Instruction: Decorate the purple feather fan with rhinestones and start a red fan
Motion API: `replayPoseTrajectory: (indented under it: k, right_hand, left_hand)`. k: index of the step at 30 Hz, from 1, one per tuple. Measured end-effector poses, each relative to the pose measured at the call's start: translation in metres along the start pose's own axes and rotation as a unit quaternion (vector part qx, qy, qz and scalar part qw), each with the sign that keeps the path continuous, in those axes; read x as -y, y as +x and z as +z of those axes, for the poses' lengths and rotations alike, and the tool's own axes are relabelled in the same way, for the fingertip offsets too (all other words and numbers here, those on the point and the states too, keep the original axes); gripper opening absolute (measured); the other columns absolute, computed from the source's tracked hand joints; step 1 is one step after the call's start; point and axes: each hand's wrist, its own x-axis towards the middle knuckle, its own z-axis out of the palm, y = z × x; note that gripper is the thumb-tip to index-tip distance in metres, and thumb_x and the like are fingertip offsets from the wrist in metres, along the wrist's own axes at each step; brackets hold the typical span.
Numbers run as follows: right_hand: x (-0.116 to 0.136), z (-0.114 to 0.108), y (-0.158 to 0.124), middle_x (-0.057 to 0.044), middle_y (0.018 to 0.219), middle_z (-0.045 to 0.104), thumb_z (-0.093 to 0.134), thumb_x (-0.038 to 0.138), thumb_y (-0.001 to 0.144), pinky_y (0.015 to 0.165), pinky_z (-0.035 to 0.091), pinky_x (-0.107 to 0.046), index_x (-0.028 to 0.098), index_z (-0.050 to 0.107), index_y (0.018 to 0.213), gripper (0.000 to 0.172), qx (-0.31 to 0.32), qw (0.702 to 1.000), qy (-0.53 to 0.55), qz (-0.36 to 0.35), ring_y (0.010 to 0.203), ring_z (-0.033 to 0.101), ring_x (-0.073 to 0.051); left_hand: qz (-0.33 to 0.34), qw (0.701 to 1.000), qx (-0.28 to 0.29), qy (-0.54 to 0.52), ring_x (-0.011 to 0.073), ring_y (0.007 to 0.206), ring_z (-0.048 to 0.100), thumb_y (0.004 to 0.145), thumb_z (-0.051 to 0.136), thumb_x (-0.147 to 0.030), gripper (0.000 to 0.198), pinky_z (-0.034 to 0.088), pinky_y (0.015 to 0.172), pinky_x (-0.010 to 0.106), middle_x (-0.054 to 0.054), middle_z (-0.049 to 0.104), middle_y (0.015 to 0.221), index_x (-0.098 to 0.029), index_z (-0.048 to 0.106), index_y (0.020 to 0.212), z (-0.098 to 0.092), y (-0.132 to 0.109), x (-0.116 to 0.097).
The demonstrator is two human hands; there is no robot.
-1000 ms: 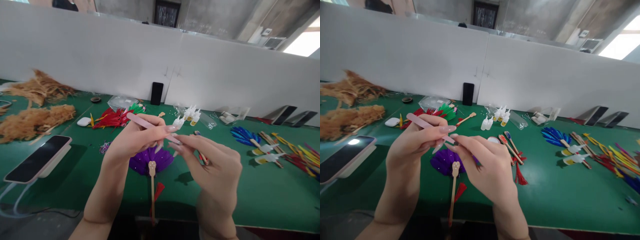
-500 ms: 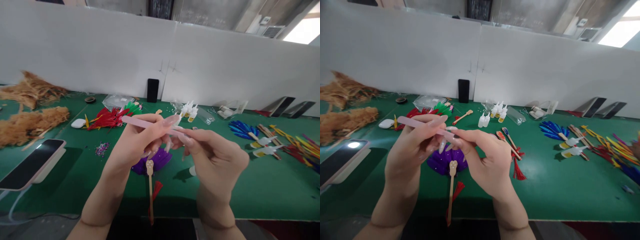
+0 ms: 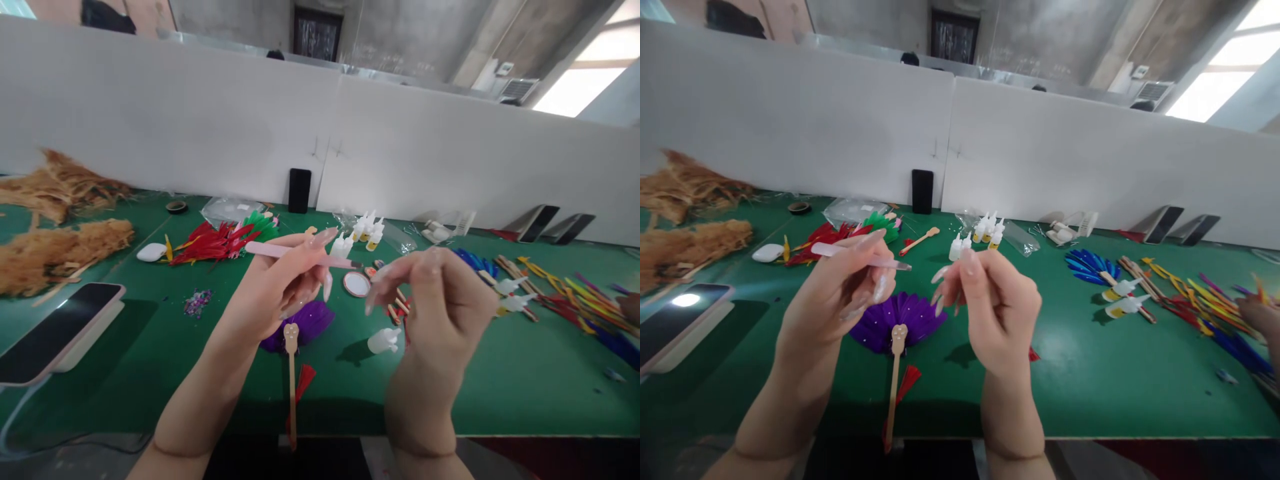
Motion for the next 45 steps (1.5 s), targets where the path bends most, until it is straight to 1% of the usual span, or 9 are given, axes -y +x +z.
replayPoseTrajectory:
  k: [3, 7, 11, 20, 23, 31, 34, 38, 45]
  right_hand:
    - [-0.002, 0.004, -0.002, 0.004, 0.052, 0.059, 0.046, 0.030, 0.096, 0.038, 0.041, -0.021, 0.022, 0.064, 0.068, 0.035, 0.061, 0.996, 0.058, 0.038, 0.039, 0.052, -0.007]
    - [0.000, 0.010, -0.006, 0.004, 0.049, 0.058, 0.047, 0.034, 0.096, 0.037, 0.040, -0.018, 0.021, 0.063, 0.063, 0.039, 0.099, 0.988, 0.099, 0.071, 0.037, 0.050, -0.005]
    - [0.000, 0.013, -0.009, 0.005, 0.046, 0.057, 0.052, 0.037, 0.093, 0.034, 0.038, -0.018, 0.021, 0.061, 0.061, 0.038, 0.093, 0.984, 0.118, 0.098, 0.034, 0.049, -0.005]
    - [-0.002, 0.018, -0.011, 0.007, 0.040, 0.050, 0.039, 0.044, 0.097, 0.033, 0.032, -0.019, 0.022, 0.052, 0.058, 0.047, 0.098, 0.965, 0.183, 0.162, 0.030, 0.043, -0.005]
    - [-0.002, 0.018, -0.012, 0.007, 0.041, 0.050, 0.037, 0.043, 0.098, 0.032, 0.031, -0.021, 0.022, 0.053, 0.060, 0.046, 0.104, 0.955, 0.221, 0.167, 0.030, 0.042, -0.006]
    - [0.002, 0.016, -0.013, 0.007, 0.041, 0.049, 0.044, 0.043, 0.095, 0.033, 0.035, -0.022, 0.024, 0.061, 0.069, 0.037, 0.085, 0.960, 0.215, 0.159, 0.033, 0.045, -0.008]
    - [0.003, 0.015, -0.013, 0.007, 0.041, 0.050, 0.048, 0.041, 0.094, 0.034, 0.034, -0.021, 0.023, 0.059, 0.063, 0.037, 0.078, 0.962, 0.211, 0.156, 0.033, 0.044, -0.007]
    - [0.001, 0.012, -0.012, 0.007, 0.041, 0.052, 0.049, 0.038, 0.094, 0.031, 0.031, -0.019, 0.023, 0.059, 0.065, 0.035, 0.120, 0.943, 0.256, 0.175, 0.031, 0.044, -0.006]
    - [-0.003, 0.008, -0.011, 0.005, 0.052, 0.064, 0.057, 0.031, 0.091, 0.027, 0.025, -0.019, 0.024, 0.066, 0.077, 0.017, 0.163, 0.906, 0.346, 0.180, 0.031, 0.047, -0.006]
  left_hand:
    - [0.011, 0.999, 0.016, 0.042, 0.0054, 0.034, 0.029, 0.087, 0.055, -0.042, 0.040, 0.024, 0.032, 0.021, -0.005, 0.038, 0.041, -0.020, 0.051, 0.055, 0.000, -0.002, -0.004]
    - [0.039, 0.997, 0.018, 0.071, 0.0047, 0.035, 0.031, 0.083, 0.062, -0.041, 0.038, 0.024, 0.032, 0.019, -0.005, 0.039, 0.043, -0.019, 0.051, 0.055, 0.001, -0.006, -0.010]
    - [0.072, 0.994, 0.032, 0.081, 0.0045, 0.035, 0.034, 0.082, 0.064, -0.039, 0.038, 0.023, 0.032, 0.018, -0.005, 0.041, 0.042, -0.018, 0.052, 0.053, 0.004, -0.008, -0.011]
    - [0.083, 0.994, 0.062, 0.037, 0.0044, 0.035, 0.034, 0.082, 0.064, -0.037, 0.025, 0.023, 0.031, 0.018, -0.006, 0.043, 0.045, -0.020, 0.057, 0.066, 0.004, -0.006, 0.002]
    - [0.071, 0.995, 0.069, 0.020, 0.0045, 0.034, 0.033, 0.083, 0.063, -0.040, 0.029, 0.021, 0.031, 0.018, -0.006, 0.041, 0.044, -0.020, 0.055, 0.065, 0.006, -0.006, 0.002]
    - [0.036, 0.995, 0.095, -0.008, 0.0061, 0.035, 0.027, 0.083, 0.057, -0.053, 0.039, 0.019, 0.033, 0.021, -0.006, 0.036, 0.042, -0.021, 0.052, 0.063, 0.008, -0.003, 0.004]
    - [0.023, 0.994, 0.101, -0.027, 0.0061, 0.035, 0.027, 0.084, 0.058, -0.051, 0.038, 0.018, 0.034, 0.022, -0.006, 0.036, 0.043, -0.020, 0.051, 0.063, 0.009, -0.003, 0.005]
    - [0.020, 0.993, 0.101, -0.061, 0.0049, 0.035, 0.023, 0.083, 0.060, -0.049, 0.036, 0.015, 0.033, 0.021, -0.007, 0.033, 0.044, -0.019, 0.050, 0.064, 0.011, -0.004, 0.007]
    - [0.036, 0.973, 0.168, -0.157, 0.0038, 0.033, 0.021, 0.088, 0.055, -0.043, 0.032, 0.014, 0.031, 0.017, -0.009, 0.031, 0.044, -0.018, 0.049, 0.068, 0.010, -0.001, 0.017]
